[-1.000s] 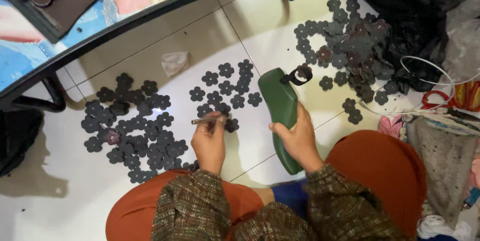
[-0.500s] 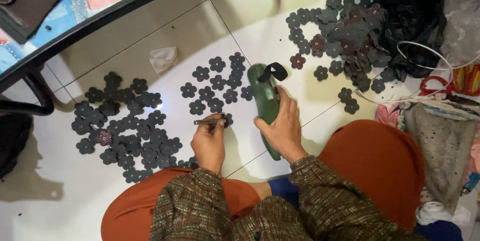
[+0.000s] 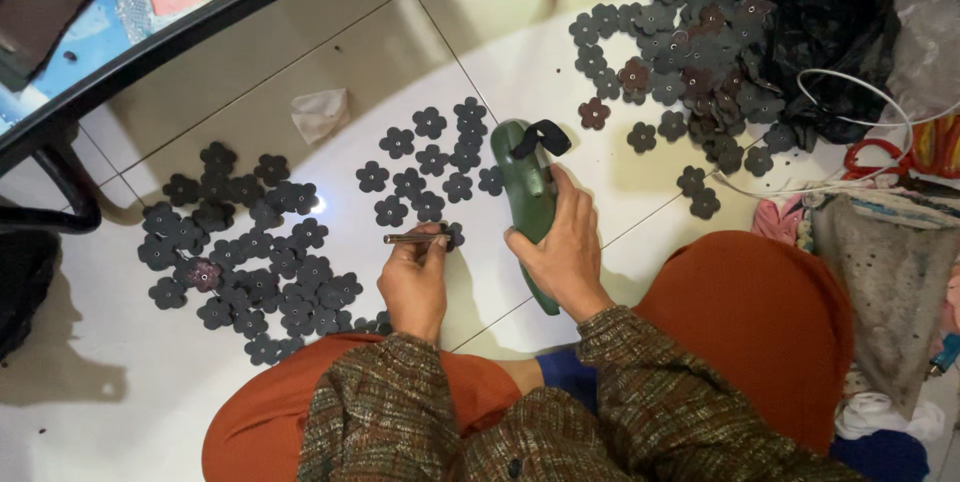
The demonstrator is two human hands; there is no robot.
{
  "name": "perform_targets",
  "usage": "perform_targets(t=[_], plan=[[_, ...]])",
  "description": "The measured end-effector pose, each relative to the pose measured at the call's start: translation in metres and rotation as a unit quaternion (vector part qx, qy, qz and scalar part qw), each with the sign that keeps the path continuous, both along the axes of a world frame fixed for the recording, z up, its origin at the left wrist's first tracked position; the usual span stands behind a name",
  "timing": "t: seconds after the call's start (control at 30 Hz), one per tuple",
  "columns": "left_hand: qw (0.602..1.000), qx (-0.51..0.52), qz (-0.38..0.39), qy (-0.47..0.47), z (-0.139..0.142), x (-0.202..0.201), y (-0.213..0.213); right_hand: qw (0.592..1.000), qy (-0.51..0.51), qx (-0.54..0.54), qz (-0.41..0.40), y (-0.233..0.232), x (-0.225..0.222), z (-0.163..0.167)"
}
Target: The person sits on the floor and uses a hot glue gun to attach small dark flower-shaped pieces to a larger dark base. They repeatedly pick up pieces, apply glue, and press them into place.
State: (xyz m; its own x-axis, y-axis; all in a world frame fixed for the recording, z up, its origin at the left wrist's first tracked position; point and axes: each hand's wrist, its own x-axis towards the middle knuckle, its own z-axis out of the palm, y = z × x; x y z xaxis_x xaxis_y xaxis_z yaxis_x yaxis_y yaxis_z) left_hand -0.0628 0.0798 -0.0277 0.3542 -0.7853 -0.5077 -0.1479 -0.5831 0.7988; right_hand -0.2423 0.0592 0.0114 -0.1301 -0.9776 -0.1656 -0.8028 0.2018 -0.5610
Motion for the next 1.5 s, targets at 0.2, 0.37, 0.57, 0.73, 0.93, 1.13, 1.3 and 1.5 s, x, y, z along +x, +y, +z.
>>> perform_targets(t=[0.2, 0.37, 0.57, 0.73, 0.93, 1.13, 1.3, 1.5], plan=[[0.998, 0.014, -0.018, -0.052, 0.011, -0.006, 0.0, 1.0, 0.003, -0.008, 0.004, 0.003, -0.003, -0.006], [0.978, -0.101, -0.113, -0.145, 0.017, -0.013, 0.005, 1.0, -0.001, 0.009, -0.008, -0.002, 0.001, 0.006], [0.948, -0.137, -0.186, -0.219, 0.009, -0.011, 0.01, 0.993, -0.109, -0.005, 0.05, 0.016, -0.006, 0.066], [0.952, -0.086, -0.204, -0.21, 0.006, -0.011, 0.007, 0.864, -0.439, -0.185, 0.159, 0.056, -0.001, 0.079], [0.945, -0.166, -0.187, -0.208, 0.012, -0.01, 0.01, 0.982, -0.043, 0.007, 0.181, 0.063, -0.008, 0.094], [0.933, -0.166, -0.208, -0.242, -0.005, -0.009, 0.011, 0.933, -0.231, -0.214, 0.174, 0.066, 0.002, 0.078], [0.959, -0.132, -0.174, -0.179, -0.011, -0.009, 0.009, 0.978, 0.014, -0.037, 0.205, 0.066, -0.013, 0.067], [0.996, -0.042, 0.026, -0.072, -0.003, 0.03, 0.004, 0.971, -0.238, -0.032, 0.0, 0.039, -0.023, 0.055]])
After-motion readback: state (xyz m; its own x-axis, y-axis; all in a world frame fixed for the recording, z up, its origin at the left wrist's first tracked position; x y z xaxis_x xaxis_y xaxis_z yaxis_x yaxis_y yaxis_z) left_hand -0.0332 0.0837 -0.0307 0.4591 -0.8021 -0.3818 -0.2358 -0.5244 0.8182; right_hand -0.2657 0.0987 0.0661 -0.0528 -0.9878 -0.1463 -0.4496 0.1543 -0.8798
